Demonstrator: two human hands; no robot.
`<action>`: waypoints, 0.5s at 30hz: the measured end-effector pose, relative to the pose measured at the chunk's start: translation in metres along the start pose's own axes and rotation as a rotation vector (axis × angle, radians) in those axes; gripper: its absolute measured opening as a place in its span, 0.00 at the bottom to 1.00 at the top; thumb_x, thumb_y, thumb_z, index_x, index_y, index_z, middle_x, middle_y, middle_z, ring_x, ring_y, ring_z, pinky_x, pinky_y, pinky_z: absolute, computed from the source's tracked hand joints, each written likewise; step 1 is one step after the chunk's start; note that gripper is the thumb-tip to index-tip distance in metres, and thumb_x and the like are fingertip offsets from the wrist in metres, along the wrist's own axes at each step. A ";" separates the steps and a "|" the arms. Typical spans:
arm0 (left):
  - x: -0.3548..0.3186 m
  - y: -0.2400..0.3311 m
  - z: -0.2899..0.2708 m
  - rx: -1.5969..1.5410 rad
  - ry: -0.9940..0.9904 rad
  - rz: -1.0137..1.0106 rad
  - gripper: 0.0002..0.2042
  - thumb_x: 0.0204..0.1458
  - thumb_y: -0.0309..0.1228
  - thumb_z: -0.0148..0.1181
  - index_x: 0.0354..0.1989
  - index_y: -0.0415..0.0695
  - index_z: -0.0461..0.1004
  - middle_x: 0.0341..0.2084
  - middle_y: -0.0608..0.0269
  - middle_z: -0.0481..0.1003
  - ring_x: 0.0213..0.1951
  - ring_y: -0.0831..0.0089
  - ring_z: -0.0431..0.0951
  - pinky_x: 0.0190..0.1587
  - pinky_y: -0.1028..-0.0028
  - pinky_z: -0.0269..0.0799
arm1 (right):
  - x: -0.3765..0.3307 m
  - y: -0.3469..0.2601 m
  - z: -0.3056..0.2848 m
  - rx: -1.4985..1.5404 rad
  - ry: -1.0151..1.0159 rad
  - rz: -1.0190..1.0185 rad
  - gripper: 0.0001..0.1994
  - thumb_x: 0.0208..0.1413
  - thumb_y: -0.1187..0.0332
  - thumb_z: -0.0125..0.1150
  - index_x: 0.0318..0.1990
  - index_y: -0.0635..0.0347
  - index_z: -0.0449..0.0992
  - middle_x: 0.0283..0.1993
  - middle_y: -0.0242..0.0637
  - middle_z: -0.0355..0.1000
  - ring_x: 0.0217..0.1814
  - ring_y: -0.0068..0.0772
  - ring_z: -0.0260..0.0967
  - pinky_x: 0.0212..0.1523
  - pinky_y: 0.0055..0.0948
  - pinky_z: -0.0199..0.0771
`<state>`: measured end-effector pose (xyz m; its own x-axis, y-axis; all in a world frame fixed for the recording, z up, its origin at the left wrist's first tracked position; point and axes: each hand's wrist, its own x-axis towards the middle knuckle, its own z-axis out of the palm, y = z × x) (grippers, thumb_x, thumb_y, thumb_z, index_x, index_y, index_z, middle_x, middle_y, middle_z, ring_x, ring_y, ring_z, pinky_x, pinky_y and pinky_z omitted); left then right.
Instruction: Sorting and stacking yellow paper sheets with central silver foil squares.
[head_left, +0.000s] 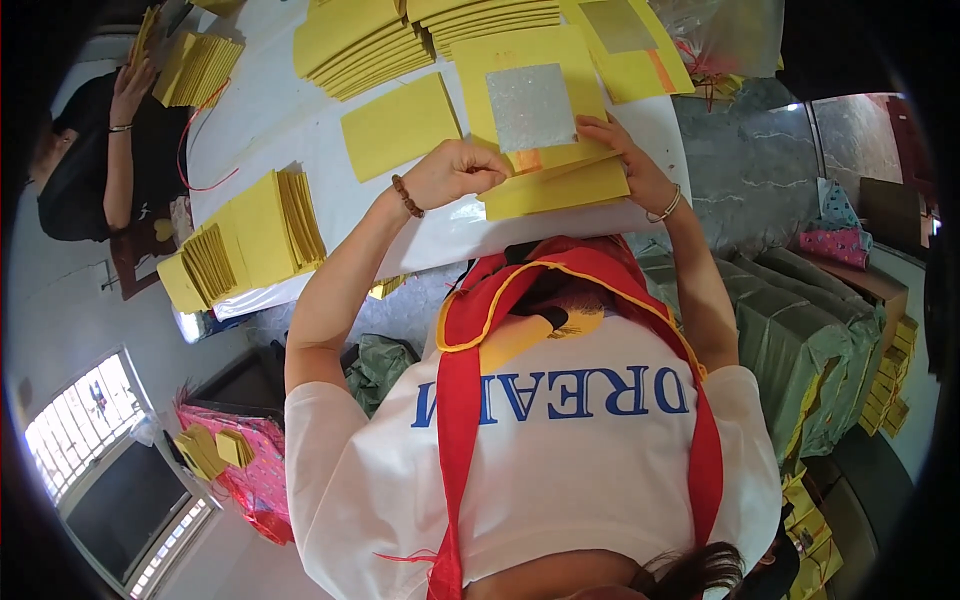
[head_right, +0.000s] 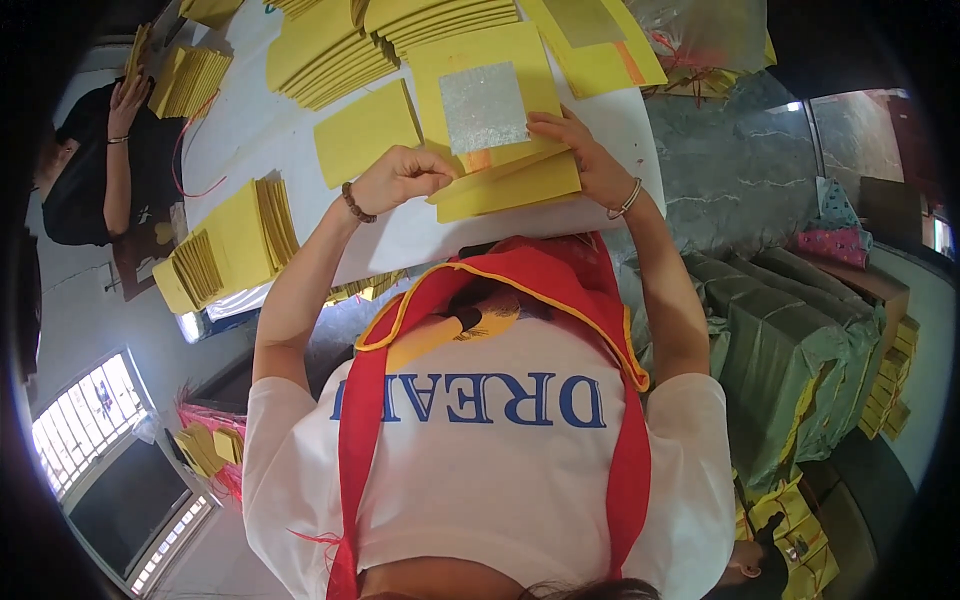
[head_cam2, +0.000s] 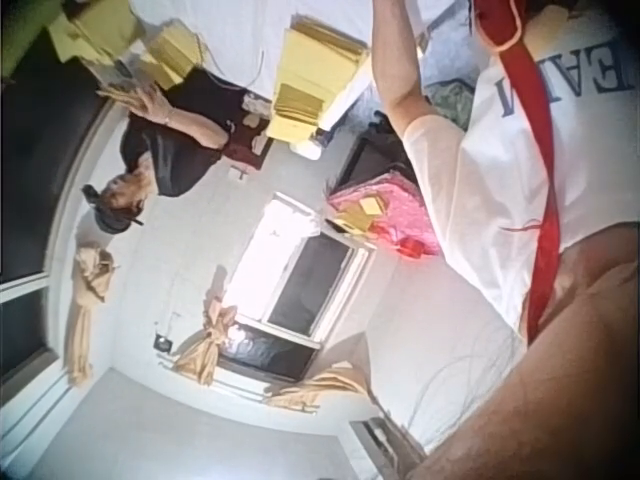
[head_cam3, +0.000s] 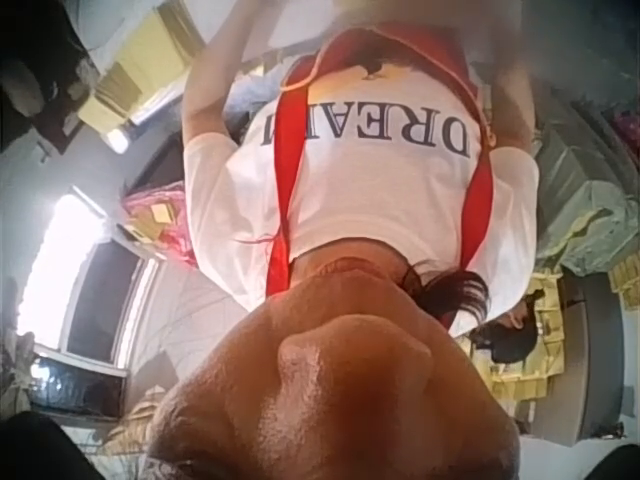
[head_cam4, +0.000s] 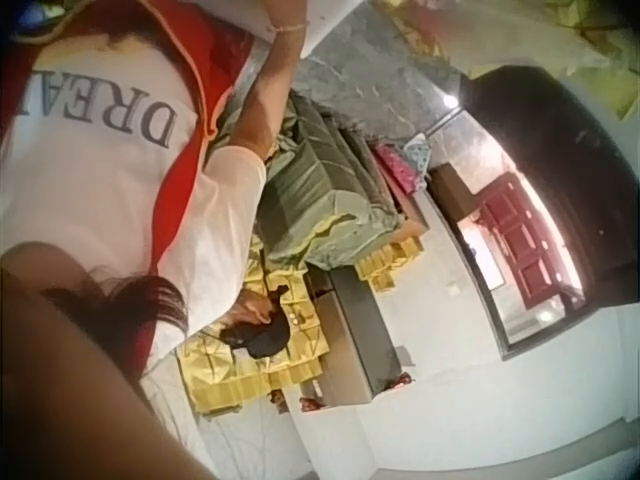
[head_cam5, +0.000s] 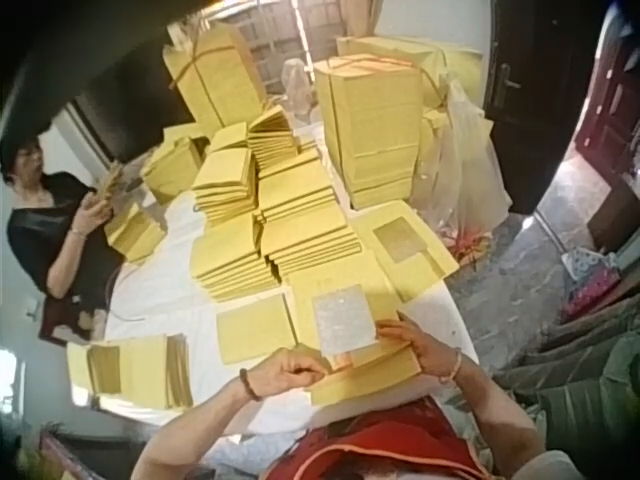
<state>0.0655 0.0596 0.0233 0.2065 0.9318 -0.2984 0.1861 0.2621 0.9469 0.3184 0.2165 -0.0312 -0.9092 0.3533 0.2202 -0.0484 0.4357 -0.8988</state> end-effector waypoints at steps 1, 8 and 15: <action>0.000 -0.001 0.001 0.000 0.001 0.000 0.08 0.49 0.28 0.54 0.32 0.35 0.74 0.21 0.70 0.72 0.26 0.85 0.67 0.30 0.81 0.64 | 0.000 0.000 0.000 0.000 -0.001 -0.001 0.29 0.45 0.72 0.62 0.58 0.50 0.62 0.64 0.34 0.54 0.71 0.44 0.37 0.66 0.37 0.44; -0.006 0.009 0.011 0.085 0.020 -0.002 0.04 0.47 0.24 0.55 0.29 0.36 0.74 0.21 0.69 0.72 0.26 0.85 0.68 0.30 0.82 0.66 | 0.000 -0.003 -0.001 0.080 -0.013 0.042 0.30 0.45 0.73 0.61 0.59 0.51 0.62 0.64 0.34 0.54 0.71 0.41 0.38 0.66 0.34 0.44; -0.006 0.008 0.012 0.095 0.031 -0.029 0.03 0.46 0.23 0.55 0.27 0.37 0.73 0.19 0.70 0.71 0.24 0.84 0.68 0.29 0.81 0.66 | 0.001 -0.002 -0.001 0.025 -0.021 0.003 0.30 0.44 0.74 0.61 0.59 0.52 0.62 0.64 0.33 0.54 0.71 0.41 0.38 0.66 0.34 0.44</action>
<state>0.0776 0.0527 0.0317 0.1706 0.9318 -0.3203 0.2825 0.2652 0.9219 0.3183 0.2171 -0.0287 -0.9179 0.3367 0.2100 -0.0562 0.4135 -0.9088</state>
